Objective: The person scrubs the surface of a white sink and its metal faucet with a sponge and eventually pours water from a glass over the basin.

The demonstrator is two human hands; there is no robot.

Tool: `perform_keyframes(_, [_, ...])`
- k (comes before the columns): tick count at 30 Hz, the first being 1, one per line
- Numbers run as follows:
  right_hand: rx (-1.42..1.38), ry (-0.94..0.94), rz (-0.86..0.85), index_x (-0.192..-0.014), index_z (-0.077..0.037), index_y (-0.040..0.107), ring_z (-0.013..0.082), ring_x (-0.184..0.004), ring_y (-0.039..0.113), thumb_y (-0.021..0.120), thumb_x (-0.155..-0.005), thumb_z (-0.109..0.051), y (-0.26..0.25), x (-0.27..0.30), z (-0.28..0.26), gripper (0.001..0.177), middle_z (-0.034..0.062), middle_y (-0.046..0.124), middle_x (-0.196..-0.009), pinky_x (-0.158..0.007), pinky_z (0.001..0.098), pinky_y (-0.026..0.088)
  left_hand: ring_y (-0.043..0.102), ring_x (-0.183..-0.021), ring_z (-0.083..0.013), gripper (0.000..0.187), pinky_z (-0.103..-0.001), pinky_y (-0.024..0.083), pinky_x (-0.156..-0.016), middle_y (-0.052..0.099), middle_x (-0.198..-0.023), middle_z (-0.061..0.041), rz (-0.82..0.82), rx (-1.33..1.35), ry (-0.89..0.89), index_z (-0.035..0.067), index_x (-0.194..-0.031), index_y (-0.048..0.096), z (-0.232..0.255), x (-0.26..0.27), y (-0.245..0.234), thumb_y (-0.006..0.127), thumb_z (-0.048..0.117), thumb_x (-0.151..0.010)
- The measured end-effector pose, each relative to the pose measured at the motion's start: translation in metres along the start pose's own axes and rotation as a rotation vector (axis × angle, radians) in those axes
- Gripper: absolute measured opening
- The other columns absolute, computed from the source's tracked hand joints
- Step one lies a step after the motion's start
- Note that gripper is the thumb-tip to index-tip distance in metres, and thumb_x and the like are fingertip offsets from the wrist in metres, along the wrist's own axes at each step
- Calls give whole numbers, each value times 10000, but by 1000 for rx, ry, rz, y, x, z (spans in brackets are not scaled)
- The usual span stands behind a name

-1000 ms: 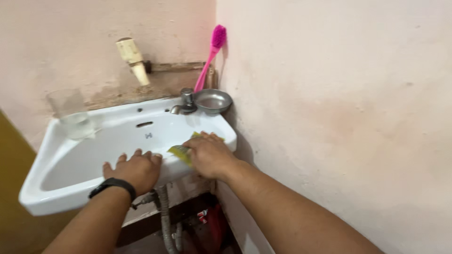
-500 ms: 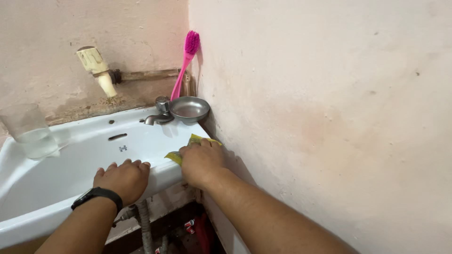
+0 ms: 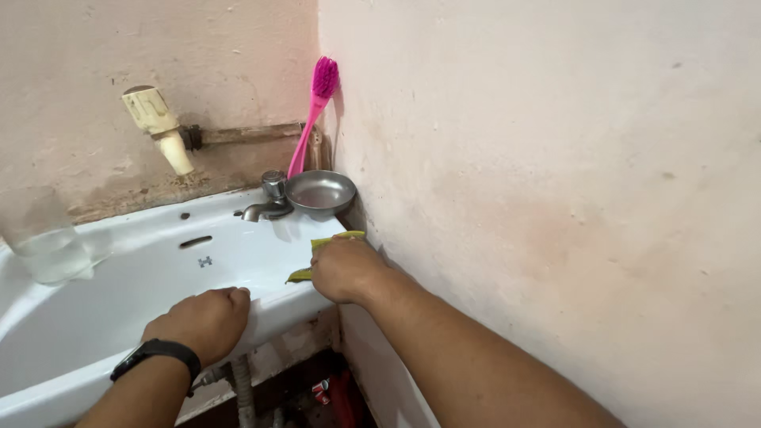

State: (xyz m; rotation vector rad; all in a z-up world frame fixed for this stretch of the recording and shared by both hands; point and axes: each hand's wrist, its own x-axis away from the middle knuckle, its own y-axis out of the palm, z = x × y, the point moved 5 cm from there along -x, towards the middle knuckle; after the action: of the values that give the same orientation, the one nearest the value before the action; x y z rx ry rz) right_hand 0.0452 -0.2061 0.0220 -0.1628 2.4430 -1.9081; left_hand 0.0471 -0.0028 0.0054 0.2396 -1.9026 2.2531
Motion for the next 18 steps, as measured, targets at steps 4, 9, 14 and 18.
perform_keyframes(4, [110,-63,-44,-1133,-71,743,322,-1165,663,434,-938,-136,4,-12,-1,371,158,714,-1232,-1067,440,475,629,-1314,-301,568,-466,473,-1150,679,-1401,-66,-27,9,-33,294,-1384,663,-1,-2,0,265,493,-1031])
perform_keyframes(9, [118,-107,-19,-1142,-50,739,329,-1278,577,433,-941,-162,13,-30,2,382,172,669,-1304,-1152,457,381,581,-1349,-316,567,-480,458,-1145,635,-1426,-101,2,-2,11,283,-1503,521,-6,-13,3,339,498,-1011])
perform_keyframes(14, [158,-123,-16,-1313,-8,627,325,-1476,346,431,-945,-178,22,-43,-2,450,181,510,-1486,-1222,470,218,538,-1386,-299,620,-452,449,-1157,626,-1441,-80,67,-9,74,234,-1526,483,-7,-18,5,375,542,-998])
perform_keyframes(18, [206,-103,-159,-1445,39,504,329,-1544,236,382,-1010,-307,30,-49,-5,570,194,359,-1614,-1272,448,138,552,-1386,-278,614,-445,456,-1161,632,-1441,-78,42,-6,31,243,-1530,489,-7,-13,3,374,534,-1001])
